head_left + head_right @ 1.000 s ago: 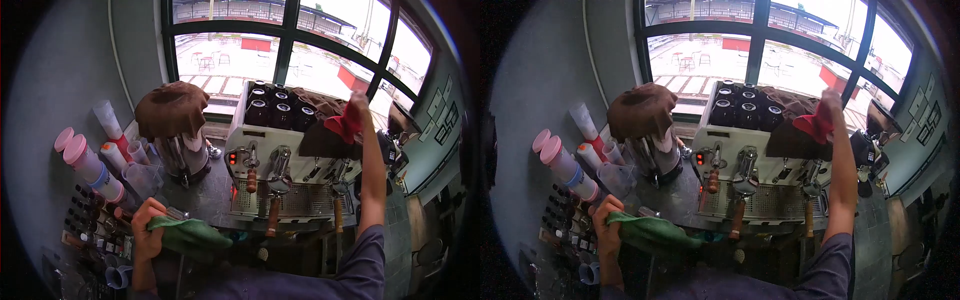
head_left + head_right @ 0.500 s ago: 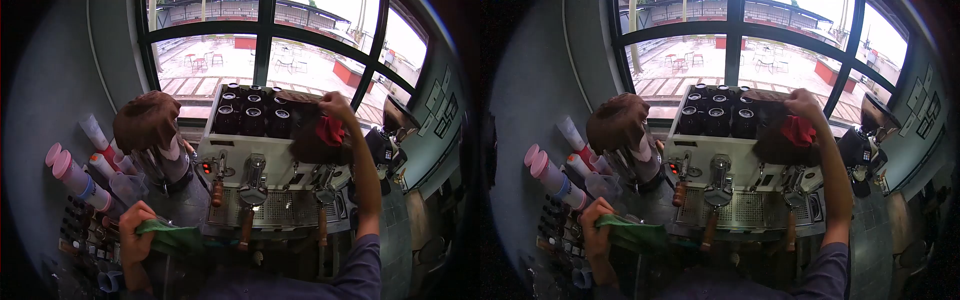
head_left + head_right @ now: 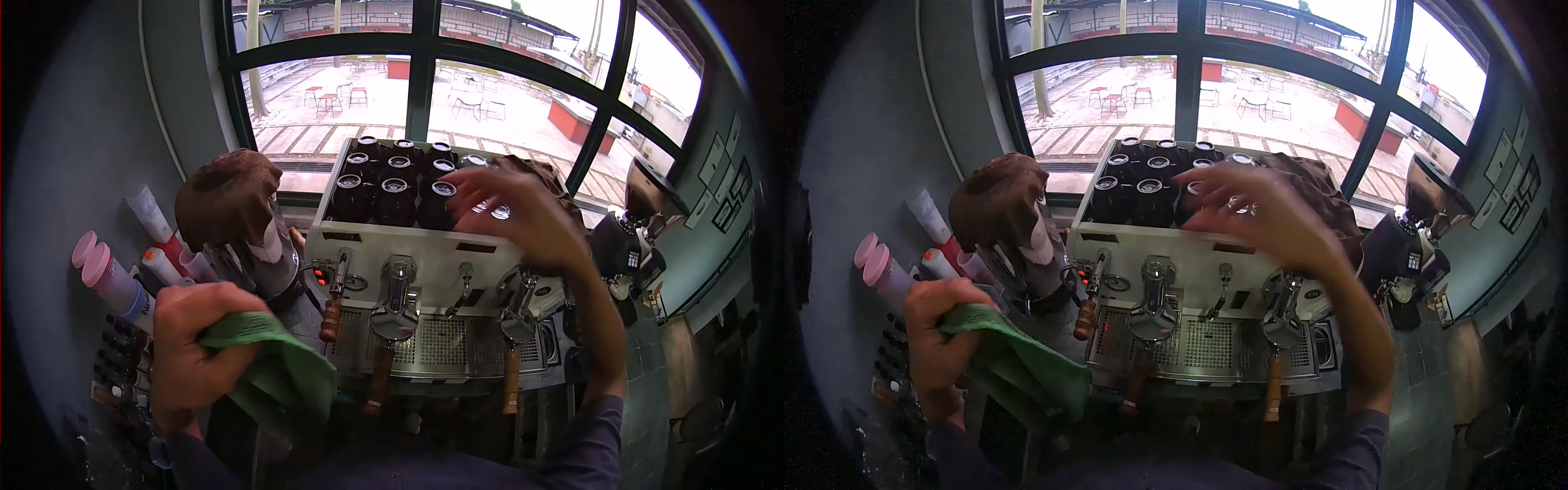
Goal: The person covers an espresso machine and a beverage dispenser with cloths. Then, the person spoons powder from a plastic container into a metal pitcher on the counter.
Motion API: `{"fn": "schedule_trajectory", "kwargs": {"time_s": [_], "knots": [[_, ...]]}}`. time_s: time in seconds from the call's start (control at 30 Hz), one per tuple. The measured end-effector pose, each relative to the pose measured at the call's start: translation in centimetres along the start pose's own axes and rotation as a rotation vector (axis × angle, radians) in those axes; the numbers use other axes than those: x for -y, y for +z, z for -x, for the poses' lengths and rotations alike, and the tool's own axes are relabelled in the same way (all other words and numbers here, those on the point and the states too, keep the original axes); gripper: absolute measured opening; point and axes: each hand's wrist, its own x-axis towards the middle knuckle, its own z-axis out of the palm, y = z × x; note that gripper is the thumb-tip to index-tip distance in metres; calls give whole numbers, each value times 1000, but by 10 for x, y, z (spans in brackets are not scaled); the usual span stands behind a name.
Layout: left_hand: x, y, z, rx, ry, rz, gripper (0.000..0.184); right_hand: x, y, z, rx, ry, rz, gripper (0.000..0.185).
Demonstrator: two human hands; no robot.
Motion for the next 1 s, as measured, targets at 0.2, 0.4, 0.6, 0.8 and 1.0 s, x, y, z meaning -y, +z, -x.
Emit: {"fn": "schedule_trajectory", "kwargs": {"time_s": [0.2, 0.4, 0.6, 0.8, 1.0], "knots": [[-36, 2, -42, -66, 206, -94, 11, 71, 99, 26, 267, -456, -202, 73], [-20, -30, -63, -412, 182, 14, 12, 45, 63, 46, 268, -322, -196, 41], [8, -37, -93, -349, 97, 160, 21, 36, -20, 93, -108, 10, -413, 35], [24, -33, -125, -297, 4, 374, 26, 10, -87, 93, -418, -142, -359, 46], [72, -14, -181, -290, 94, 351, 29, -3, -105, 30, -555, -245, -410, 53]]}}
